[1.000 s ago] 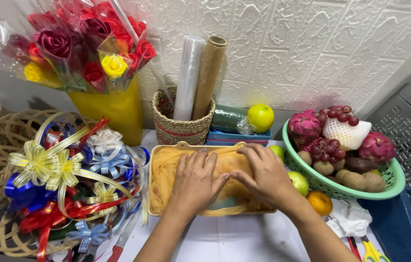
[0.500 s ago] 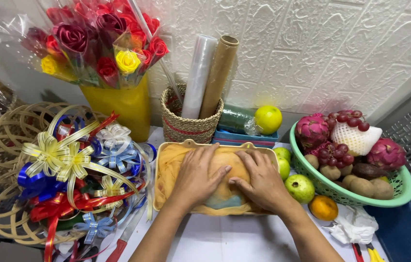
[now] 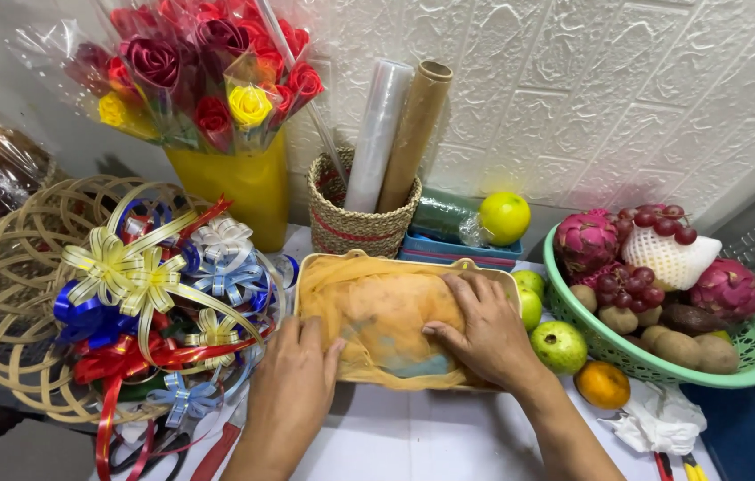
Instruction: The person places items into a small rectangular basket and covers them with a translucent yellow fabric by hand. They then reach into a larger bowl of fruit and pick up items including grapes and dragon fruit one at a time.
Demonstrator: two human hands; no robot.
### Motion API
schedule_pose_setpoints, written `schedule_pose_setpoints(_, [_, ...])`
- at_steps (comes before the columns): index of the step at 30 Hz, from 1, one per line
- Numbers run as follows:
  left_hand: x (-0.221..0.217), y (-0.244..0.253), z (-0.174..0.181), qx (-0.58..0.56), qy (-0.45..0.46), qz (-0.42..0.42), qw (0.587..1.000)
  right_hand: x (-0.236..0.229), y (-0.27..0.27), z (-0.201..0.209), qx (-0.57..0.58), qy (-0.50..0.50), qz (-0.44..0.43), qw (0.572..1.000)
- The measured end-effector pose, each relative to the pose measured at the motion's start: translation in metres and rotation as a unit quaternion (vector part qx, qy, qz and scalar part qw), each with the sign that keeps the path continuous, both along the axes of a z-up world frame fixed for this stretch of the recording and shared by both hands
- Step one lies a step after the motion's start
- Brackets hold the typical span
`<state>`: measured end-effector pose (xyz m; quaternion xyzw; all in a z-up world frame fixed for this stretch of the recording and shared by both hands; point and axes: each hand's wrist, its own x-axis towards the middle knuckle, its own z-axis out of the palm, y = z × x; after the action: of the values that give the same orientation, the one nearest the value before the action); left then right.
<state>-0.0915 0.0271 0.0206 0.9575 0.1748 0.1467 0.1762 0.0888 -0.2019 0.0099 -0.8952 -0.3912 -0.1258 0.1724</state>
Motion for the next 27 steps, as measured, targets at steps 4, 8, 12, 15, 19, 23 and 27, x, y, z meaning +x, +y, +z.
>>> schedule_pose_setpoints(4, [0.000, -0.006, -0.015, -0.038, -0.033, 0.005, 0.999, -0.002, 0.000, 0.003, 0.000, 0.007, 0.002, 1.000])
schedule_pose_setpoints(8, [0.004, -0.008, -0.022, -0.066, -0.072, 0.025, 0.995, -0.002, -0.001, 0.003, -0.002, 0.015, 0.001, 1.000])
schedule_pose_setpoints(12, [0.018, -0.007, -0.052, -0.005, -0.119, 0.034, 0.992, -0.002, -0.001, 0.004, -0.003, 0.021, 0.000, 1.000])
schedule_pose_setpoints(15, [0.017, -0.004, -0.050, 0.018, -0.071, 0.015, 0.997, -0.001, -0.002, 0.000, -0.004, 0.035, -0.004, 0.999])
schedule_pose_setpoints(19, [0.010, -0.006, -0.018, 0.102, 0.009, 0.014, 0.995, -0.001, -0.003, 0.001, -0.002, 0.014, 0.000, 1.000])
schedule_pose_setpoints(23, [0.019, -0.012, 0.014, 0.175, -0.024, 0.034, 0.984, -0.001, -0.002, 0.001, -0.013, 0.023, -0.011, 1.000])
schedule_pose_setpoints(27, [0.059, -0.012, 0.026, 0.158, -0.177, -0.095, 0.967, -0.007, -0.002, 0.017, -0.033, 0.059, -0.009, 0.998])
